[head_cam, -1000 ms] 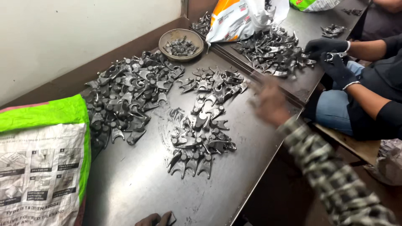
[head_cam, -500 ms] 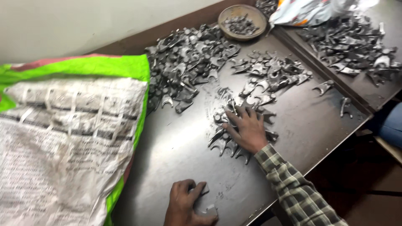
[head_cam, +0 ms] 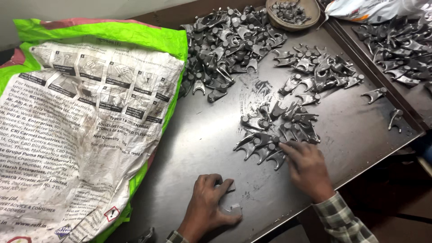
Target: The person picks up small fork-shaped metal castings one at a time from a pile on a metal work table and places them into a separate group on the table, occasionally turning a piece over in their hands before setting it down. Other workers at the same table handle similar castings.
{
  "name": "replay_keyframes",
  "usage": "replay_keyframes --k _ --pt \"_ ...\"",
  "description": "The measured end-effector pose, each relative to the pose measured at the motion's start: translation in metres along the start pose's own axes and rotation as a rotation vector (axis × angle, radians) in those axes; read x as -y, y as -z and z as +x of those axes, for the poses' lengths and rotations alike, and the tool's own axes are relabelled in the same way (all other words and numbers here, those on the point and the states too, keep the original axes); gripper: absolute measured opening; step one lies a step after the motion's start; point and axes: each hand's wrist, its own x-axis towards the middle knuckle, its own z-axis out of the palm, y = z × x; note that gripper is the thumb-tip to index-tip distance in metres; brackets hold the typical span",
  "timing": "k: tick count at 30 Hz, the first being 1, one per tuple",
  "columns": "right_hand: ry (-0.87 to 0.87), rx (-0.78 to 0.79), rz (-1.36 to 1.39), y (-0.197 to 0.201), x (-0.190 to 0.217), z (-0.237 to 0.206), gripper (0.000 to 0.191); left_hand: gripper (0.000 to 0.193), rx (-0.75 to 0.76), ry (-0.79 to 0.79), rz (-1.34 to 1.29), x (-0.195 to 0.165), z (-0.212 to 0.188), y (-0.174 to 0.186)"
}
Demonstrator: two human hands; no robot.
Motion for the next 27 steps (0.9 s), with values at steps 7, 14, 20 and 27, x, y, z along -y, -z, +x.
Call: replay_keyframes --k 7,14,20,27 --pt "-0.112 0.012 0.314 -0.003 0.002 -0.023 0.039 0.083 -0.044 -0.075 0.013 0.000 0.001 0.002" --pt "-0.180 0.186 0.532 -0.005 0.045 -0.060 0.038 0.085 -0.093 -0.138 0.012 0.006 -0.004 -0.002" --pt "0.014 0.177 0.568 -0.010 0.070 -0.056 0.036 0.087 -0.097 -0.180 0.035 0.007 -0.003 -0.003" --pt "0.113 0.184 0.583 -0.016 0.085 -0.050 0.037 0.087 -0.093 -0.152 0.041 0.008 -0.004 -0.007"
